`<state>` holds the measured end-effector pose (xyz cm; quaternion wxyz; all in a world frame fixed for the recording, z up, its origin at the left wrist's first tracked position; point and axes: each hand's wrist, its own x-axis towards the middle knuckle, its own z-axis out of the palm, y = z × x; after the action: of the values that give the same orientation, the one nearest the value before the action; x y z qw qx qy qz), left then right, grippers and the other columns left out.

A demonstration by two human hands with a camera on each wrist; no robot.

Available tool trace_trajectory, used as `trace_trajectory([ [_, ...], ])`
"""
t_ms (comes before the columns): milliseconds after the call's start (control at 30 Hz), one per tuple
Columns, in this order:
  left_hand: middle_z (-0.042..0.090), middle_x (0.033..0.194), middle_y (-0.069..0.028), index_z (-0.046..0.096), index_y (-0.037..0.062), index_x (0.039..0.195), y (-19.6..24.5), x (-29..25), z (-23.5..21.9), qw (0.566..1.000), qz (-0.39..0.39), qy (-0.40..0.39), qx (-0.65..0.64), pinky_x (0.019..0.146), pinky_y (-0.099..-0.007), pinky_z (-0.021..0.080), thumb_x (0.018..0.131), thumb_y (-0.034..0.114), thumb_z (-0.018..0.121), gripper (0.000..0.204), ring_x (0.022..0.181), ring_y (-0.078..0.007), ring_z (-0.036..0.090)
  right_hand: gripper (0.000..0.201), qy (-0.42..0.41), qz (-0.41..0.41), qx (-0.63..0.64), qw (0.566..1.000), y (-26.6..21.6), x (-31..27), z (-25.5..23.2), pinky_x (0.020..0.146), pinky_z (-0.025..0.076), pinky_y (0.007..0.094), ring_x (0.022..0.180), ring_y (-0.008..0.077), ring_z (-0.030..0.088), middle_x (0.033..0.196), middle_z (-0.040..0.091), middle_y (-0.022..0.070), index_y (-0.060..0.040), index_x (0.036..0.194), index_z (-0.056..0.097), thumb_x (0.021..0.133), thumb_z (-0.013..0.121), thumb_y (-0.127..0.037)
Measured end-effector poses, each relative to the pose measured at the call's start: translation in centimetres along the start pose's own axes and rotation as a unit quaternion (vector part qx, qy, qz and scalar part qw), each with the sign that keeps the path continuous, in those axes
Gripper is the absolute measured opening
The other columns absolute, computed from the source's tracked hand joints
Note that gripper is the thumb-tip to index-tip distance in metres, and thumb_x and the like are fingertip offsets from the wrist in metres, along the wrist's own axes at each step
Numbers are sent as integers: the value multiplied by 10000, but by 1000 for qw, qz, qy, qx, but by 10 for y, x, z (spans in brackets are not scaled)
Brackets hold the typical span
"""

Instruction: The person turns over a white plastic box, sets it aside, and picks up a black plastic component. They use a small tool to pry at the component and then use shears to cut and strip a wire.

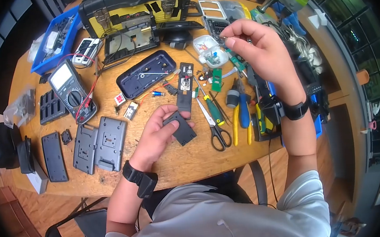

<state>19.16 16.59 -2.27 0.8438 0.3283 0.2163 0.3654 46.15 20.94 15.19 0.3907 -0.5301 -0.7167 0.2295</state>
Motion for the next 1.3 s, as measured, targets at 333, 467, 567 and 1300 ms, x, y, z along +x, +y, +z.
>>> trace_trajectory([
  [333, 618, 1319, -238, 447, 17, 1385, 9, -3, 7, 999, 6, 42, 22, 1023, -420, 543, 948, -61, 549, 455, 1166, -322, 670, 86, -59, -52, -97, 992, -23, -61, 47, 665, 501, 393, 759, 353, 641, 811, 647, 156, -12, 910, 653, 879, 705, -72],
  [467, 624, 1326, -246, 470, -30, 1390, 9, -3, 7, 998, 9, 50, 46, 1030, -410, 542, 933, -78, 560, 468, 1158, -317, 678, 86, -68, -30, -109, 991, -16, -85, 74, 679, 503, 410, 779, 354, 642, 799, 646, 135, -23, 916, 663, 862, 721, -57],
  [567, 648, 1298, -214, 499, -51, 1382, 9, -2, 8, 997, 16, 52, 46, 1004, -369, 545, 933, -83, 569, 456, 1129, -273, 688, 90, -33, -17, -94, 995, -8, -96, 94, 705, 504, 409, 794, 340, 640, 806, 652, 116, -25, 904, 686, 834, 741, -39],
  [1300, 685, 1268, -133, 547, -85, 1366, 2, -3, 5, 985, 59, 59, 148, 971, -275, 543, 916, -66, 640, 459, 1103, -130, 656, 147, 58, -100, -152, 982, 4, -105, 135, 702, 519, 404, 786, 297, 641, 846, 670, 72, -59, 863, 687, 743, 764, -23],
])
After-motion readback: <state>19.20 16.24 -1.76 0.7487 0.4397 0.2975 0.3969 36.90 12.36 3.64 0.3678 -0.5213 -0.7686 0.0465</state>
